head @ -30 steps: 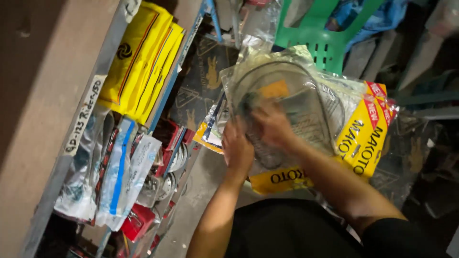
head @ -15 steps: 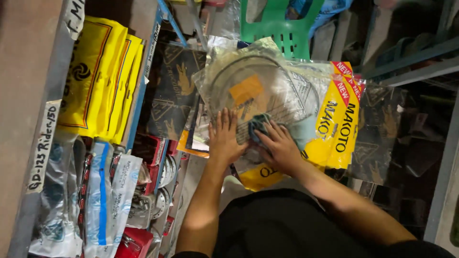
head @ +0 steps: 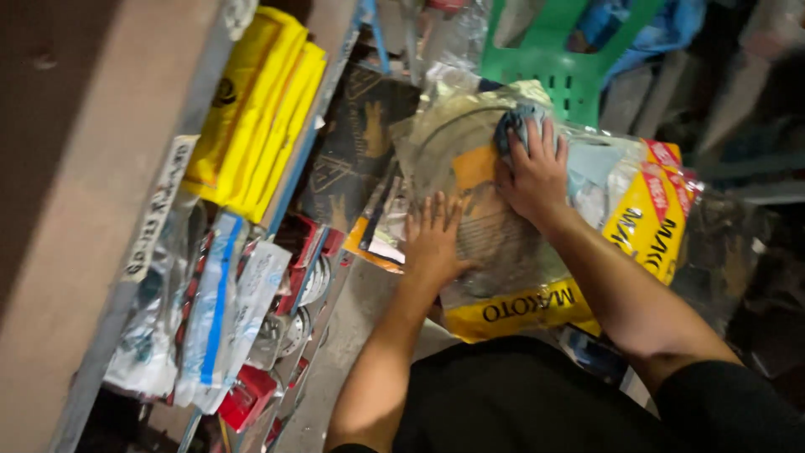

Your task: The person wipes the exterior of plastic packages containing motorcycle cables with a cloth.

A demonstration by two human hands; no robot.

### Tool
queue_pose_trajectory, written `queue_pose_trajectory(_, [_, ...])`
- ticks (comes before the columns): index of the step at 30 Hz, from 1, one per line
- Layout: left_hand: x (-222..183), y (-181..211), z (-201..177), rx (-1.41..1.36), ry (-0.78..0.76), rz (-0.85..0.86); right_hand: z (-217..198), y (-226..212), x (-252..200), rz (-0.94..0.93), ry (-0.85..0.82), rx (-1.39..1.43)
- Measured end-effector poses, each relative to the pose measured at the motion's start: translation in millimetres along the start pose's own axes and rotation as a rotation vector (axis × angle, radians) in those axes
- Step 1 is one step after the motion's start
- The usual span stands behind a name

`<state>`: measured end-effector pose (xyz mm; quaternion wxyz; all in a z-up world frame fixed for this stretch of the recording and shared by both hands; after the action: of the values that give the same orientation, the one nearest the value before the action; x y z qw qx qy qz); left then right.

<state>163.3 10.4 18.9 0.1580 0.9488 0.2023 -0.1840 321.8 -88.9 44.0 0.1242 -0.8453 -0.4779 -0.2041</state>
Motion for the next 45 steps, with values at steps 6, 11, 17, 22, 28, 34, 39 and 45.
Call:
queue_pose_trajectory(6, [-3,0,2,-0.039,-0.005,-0.067,22,-72,48,-0.125,0.129,0.269])
queue_pose_trajectory(11, [-2,-8,15,0.058,-0.095,-0.182,33,-122,62,-0.381,0.090,0.332])
queue_pose_trajectory(17, [-7,-3,8,-0.017,-0.107,-0.165,16,-23,73,-0.165,0.042,0.021])
queue_pose_trajectory(22, [-15,-1,-4,-0.071,-0.079,-0.131,27,33,27,0.091,-0.173,-0.019])
queue_pose_trajectory(28, [-6,-19,12,-0.070,-0.079,-0.099,26,-69,-60,0.030,-0.059,0.059])
queue_pose_trajectory(34, [-6,-27,19,-0.069,-0.177,0.125,-28,-127,-147,-0.096,-0.059,0.237])
queue_pose_trajectory(39, [-12,-22,3,-0.009,-0.189,0.148,-56,-38,-218,0.163,-0.217,0.101])
queue_pose_trajectory(45, [1,-29,19,0.065,-0.187,0.122,-82,-67,-183,0.298,-0.125,0.008])
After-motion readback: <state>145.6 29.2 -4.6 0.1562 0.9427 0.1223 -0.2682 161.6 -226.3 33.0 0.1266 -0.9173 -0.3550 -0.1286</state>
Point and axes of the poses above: each hand's wrist, its own x-axis towards the middle knuckle, its own z-axis out of the palm, y = z × x, the point moved 10 cm from there along x, towards the middle knuckle, and after that the axes turned 13 degrees about -z, right-handed, at the moved point
